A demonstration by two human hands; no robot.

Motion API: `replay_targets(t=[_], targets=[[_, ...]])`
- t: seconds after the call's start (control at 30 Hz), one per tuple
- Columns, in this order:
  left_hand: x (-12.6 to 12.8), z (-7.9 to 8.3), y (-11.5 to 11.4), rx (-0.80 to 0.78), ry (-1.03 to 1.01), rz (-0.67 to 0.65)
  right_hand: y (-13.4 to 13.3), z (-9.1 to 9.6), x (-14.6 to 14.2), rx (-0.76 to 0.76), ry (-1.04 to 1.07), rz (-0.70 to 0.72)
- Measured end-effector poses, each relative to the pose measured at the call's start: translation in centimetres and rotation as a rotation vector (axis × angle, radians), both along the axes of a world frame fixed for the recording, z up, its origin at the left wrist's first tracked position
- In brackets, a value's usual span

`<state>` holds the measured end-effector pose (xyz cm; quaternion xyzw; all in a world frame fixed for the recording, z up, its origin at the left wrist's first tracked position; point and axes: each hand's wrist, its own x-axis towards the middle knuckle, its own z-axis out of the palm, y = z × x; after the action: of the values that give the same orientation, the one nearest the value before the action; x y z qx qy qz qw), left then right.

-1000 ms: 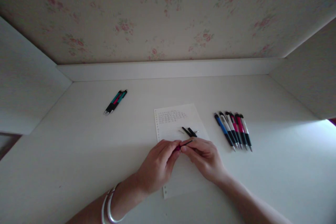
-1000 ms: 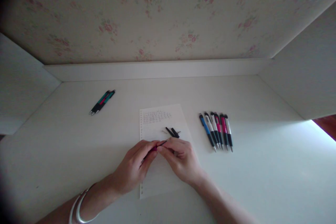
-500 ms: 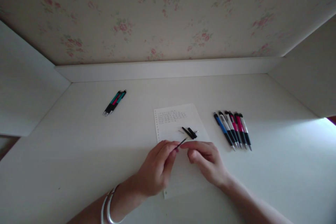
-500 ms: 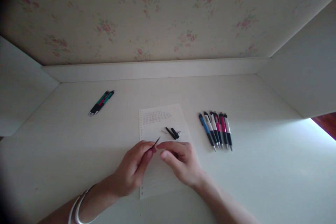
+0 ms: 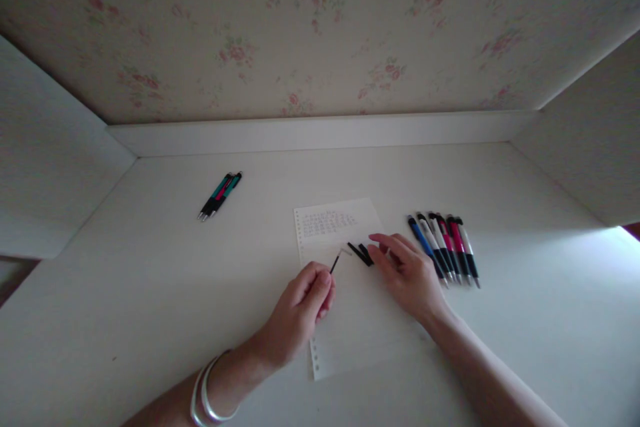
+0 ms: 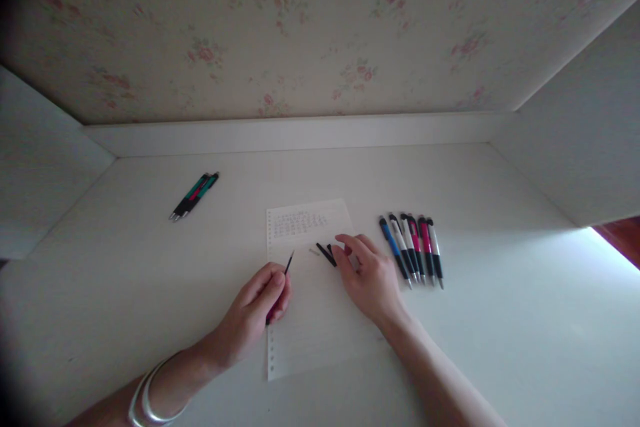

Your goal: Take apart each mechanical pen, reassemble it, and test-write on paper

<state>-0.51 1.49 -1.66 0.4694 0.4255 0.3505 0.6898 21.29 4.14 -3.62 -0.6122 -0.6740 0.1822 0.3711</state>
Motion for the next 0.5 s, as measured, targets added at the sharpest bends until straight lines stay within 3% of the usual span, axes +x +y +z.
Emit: replay_targets(t=[0.23,0.5], targets=[[0.31,-0.34,-0.12,-0.172,-0.105,0.003,0.08,-0.54,-0.30,0.049,-0.367,0.164],[0.44,-0.62,-0.18,-0.202,-0.090,-0.040,-0.12,-0.31,-0.47,0.083,-0.372,0.196]])
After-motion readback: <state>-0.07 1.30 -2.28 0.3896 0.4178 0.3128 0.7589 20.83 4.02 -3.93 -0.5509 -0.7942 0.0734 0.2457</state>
